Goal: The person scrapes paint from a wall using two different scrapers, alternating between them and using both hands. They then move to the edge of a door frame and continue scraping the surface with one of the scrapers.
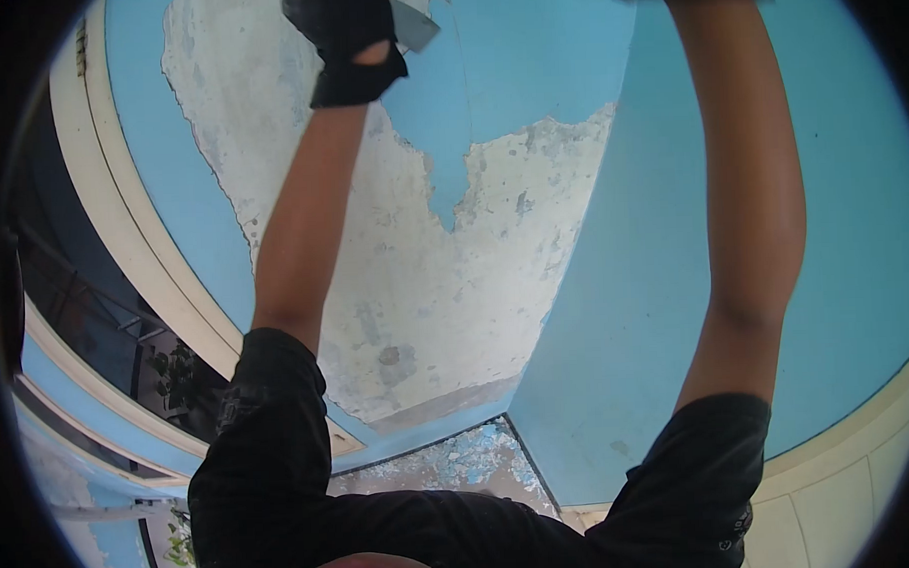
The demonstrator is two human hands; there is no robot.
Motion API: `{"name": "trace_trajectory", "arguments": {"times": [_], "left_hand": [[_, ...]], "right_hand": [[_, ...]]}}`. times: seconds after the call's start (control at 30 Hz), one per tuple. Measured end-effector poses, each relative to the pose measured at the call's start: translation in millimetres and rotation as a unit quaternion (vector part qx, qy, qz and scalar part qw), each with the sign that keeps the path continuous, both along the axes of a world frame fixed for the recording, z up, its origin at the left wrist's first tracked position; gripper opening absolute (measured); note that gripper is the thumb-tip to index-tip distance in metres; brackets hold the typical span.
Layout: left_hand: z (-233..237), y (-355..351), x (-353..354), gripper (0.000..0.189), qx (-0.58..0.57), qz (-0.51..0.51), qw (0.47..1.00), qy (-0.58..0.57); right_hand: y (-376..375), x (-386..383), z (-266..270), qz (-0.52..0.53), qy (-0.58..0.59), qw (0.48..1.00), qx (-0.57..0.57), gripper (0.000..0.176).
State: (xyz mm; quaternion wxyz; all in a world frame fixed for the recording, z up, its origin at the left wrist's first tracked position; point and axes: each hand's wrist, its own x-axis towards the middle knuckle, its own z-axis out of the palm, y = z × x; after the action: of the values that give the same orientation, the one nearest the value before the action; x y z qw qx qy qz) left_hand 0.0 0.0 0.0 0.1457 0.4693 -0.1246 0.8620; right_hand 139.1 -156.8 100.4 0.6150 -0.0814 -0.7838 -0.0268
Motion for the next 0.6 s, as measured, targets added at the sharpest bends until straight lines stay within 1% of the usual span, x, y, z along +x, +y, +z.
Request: {"name": "trace_trajectory", "arguments": {"times": [0.03,0.07,0.1,0.13,0.17,0.2,0.23,0.3,0.37,0.4,0.43,0.47,0.53,0.57,0.6], "left_hand": [[5.9,5.6,-6.8,0.034,0.043,-0.036,0.998,0.007],[10.1,5.0,-11.1,0.034,0.029,-0.053,0.998,0.000],[15.2,4.0,-14.1,0.034,0.017,-0.071,0.997,-0.008],[19.3,5.4,-17.2,0.034,0.032,-0.074,0.997,-0.006],[20.6,3.9,-17.5,0.034,0.030,-0.068,0.997,-0.005],[23.1,1.8,-17.0,0.033,0.023,-0.057,0.998,-0.014],[25.2,0.2,-15.9,0.032,0.016,-0.045,0.999,-0.024],[20.1,0.9,-12.2,0.030,0.005,-0.050,0.999,-0.007],[12.1,-4.7,-9.3,0.030,-0.040,-0.201,0.978,0.024],[10.0,3.6,0.3,0.031,0.018,0.034,0.999,-0.005],[8.7,1.3,1.8,0.031,0.017,0.039,0.999,-0.003],[7.6,-1.5,1.4,0.031,0.023,0.049,0.999,0.006],[4.5,-2.9,-5.6,0.031,0.022,0.054,0.998,0.009],[7.6,-2.8,-12.3,0.031,0.021,0.048,0.999,0.000],[6.7,-8.3,-16.2,0.031,0.024,0.060,0.998,0.014]], "right_hand": [[0.3,17.2,-22.1,0.005,0.001,1.000,0.021,0.020],[-4.1,39.8,-38.0,-0.009,0.050,0.998,-0.037,0.024],[-4.6,74.9,-58.1,0.028,0.049,0.993,-0.099,0.026],[-1.8,100.4,-82.8,0.065,0.047,0.984,-0.162,0.028],[-4.4,105.0,-111.8,0.061,0.095,0.981,-0.157,0.028],[-14.0,111.2,-138.2,0.033,0.178,0.961,-0.209,0.024],[-21.2,112.2,-165.6,-0.007,0.247,0.947,-0.206,0.026],[-29.7,132.9,-217.6,0.028,0.306,0.918,-0.250,0.030],[-34.8,150.0,-273.2,-0.009,0.366,0.887,-0.283,0.031],[-37.4,155.3,-301.4,-0.022,0.368,0.880,-0.299,0.031],[-40.4,160.7,-329.2,-0.004,0.389,0.860,-0.331,0.031],[-41.2,162.7,-356.2,-0.009,0.389,0.860,-0.330,0.031],[-51.5,155.4,-395.7,-0.050,0.391,0.840,-0.372,0.029],[-55.7,158.9,-415.7,-0.038,0.400,0.822,-0.403,0.031],[-60.0,164.2,-431.8,-0.022,0.415,0.803,-0.427,0.031]]}}
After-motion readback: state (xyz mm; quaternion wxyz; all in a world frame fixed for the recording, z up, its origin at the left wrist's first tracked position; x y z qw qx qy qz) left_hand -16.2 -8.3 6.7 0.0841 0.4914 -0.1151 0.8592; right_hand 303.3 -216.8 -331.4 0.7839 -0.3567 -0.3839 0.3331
